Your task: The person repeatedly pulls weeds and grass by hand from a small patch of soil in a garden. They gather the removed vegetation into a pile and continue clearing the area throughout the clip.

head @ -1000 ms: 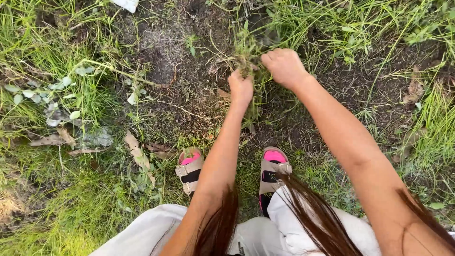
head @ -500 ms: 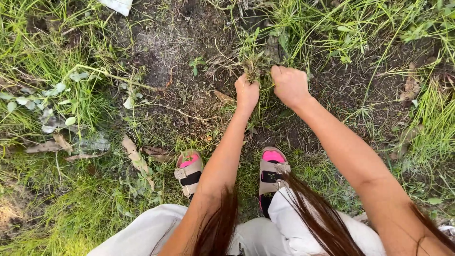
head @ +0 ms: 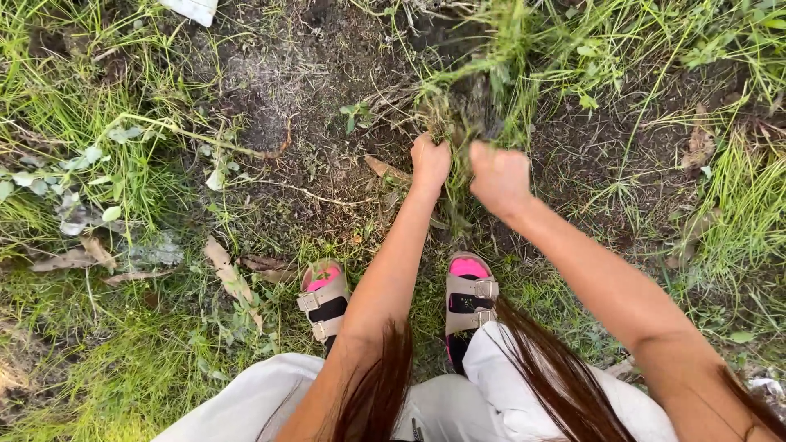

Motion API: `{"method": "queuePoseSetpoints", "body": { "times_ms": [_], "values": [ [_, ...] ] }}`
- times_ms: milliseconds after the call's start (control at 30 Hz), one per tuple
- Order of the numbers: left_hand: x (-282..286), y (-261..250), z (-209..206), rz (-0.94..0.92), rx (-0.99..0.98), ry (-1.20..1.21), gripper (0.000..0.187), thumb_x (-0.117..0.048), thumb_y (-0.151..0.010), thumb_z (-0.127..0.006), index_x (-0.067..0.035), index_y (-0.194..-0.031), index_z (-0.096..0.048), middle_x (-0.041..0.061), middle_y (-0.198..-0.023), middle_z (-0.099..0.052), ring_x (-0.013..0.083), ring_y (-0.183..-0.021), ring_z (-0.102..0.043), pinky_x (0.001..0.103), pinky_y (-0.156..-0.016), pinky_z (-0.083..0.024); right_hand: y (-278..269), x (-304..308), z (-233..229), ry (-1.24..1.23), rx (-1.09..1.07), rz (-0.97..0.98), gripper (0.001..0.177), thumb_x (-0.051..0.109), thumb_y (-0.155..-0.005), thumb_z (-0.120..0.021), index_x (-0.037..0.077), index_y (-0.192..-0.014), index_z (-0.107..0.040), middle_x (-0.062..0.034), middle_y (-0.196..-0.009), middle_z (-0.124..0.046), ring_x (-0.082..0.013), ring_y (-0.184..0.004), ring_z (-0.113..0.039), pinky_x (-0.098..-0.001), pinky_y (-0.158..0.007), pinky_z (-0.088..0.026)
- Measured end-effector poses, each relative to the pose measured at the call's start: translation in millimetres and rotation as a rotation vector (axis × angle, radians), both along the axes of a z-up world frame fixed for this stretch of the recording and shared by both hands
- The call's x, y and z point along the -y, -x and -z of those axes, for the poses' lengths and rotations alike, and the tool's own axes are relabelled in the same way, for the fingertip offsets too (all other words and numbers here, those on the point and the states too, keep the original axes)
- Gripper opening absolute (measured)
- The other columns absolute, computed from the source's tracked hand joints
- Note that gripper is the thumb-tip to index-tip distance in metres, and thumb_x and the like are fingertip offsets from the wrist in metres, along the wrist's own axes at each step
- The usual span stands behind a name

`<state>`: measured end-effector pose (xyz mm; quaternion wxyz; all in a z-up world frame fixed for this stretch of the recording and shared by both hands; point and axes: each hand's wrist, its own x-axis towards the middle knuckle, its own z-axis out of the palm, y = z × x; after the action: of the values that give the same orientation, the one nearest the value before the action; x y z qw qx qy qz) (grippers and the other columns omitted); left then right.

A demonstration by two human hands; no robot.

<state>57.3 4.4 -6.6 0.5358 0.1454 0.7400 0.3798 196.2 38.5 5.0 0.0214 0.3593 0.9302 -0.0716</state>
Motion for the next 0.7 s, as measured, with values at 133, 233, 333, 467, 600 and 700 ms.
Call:
{"method": "queuePoseSetpoints", "body": {
  "times_ms": [133,233,333,467,600,700],
  "values": [
    [10.2,-2.8,65.1,0.078,-0.074,0.049,0.047,-0.013,-0.096,-0.057,0.017,-0.132,-0.053,0.037,-0.111,-0.066,0.0469,-0.111,-0.066,0.058,-0.088,-0.056,4.1,13.3,-16.0,0.014,0.049,-0.024,0.022,-0.008,-0.084,-0.047,0.008,-0.078,-0.061,0.0026,-0.050,-0.053,-0.0126,-0.041,-0.056,-0.0272,-0.044,-0.051],
    [5.5,4.5,21.3,0.131,0.022,0.082,0.057,-0.020,-0.099,-0.057,0.015,-0.141,-0.043,0.040,-0.141,-0.047,0.0471,-0.138,-0.044,0.062,-0.110,-0.038,-3.7,27.0,-10.6,0.009,-0.045,-0.033,0.019,-0.008,-0.084,-0.050,0.007,-0.077,-0.059,0.0033,-0.048,-0.048,-0.0138,-0.039,-0.053,-0.0273,-0.045,-0.049],
    [-2.8,25.2,-77.8,0.229,0.290,0.089,0.092,-0.056,-0.088,-0.060,0.016,-0.142,-0.046,0.039,-0.150,-0.039,0.0504,-0.144,-0.033,0.060,-0.120,-0.025,-7.5,70.1,14.1,0.166,-0.161,-0.069,0.016,0.001,-0.090,-0.059,0.005,-0.075,-0.064,-0.0045,-0.053,-0.059,-0.0210,-0.046,-0.062,-0.0321,-0.049,-0.052],
    [-18.3,7.3,-71.7,0.249,0.360,0.070,0.096,-0.049,-0.087,-0.070,0.012,-0.149,-0.032,0.036,-0.151,-0.035,0.0483,-0.146,-0.030,0.069,-0.116,-0.022,-21.3,74.6,43.7,0.113,-0.117,-0.225,0.015,0.007,-0.090,-0.056,0.010,-0.084,-0.069,-0.0027,-0.061,-0.065,-0.0188,-0.055,-0.067,-0.0336,-0.055,-0.056],
    [-25.4,9.6,-7.0,-0.213,0.116,-0.173,0.042,-0.023,-0.090,-0.072,0.010,-0.115,-0.068,0.026,-0.103,-0.071,0.0305,-0.102,-0.068,0.051,-0.092,-0.050,-20.0,26.1,24.6,0.244,0.061,0.011,0.014,0.002,-0.091,-0.057,0.011,-0.095,-0.068,-0.0054,-0.075,-0.069,-0.0210,-0.072,-0.072,-0.0338,-0.067,-0.060],
    [-17.0,40.6,57.1,-0.185,0.065,-0.199,0.039,-0.037,-0.097,-0.063,-0.003,-0.078,-0.061,0.000,-0.055,-0.046,0.0119,-0.050,-0.042,0.040,-0.069,-0.050,-6.8,1.4,-3.1,0.477,-0.198,0.299,0.017,-0.011,-0.081,-0.058,-0.009,-0.098,-0.060,-0.0310,-0.087,-0.069,-0.0525,-0.089,-0.067,-0.0635,-0.080,-0.052]
  ]
}}
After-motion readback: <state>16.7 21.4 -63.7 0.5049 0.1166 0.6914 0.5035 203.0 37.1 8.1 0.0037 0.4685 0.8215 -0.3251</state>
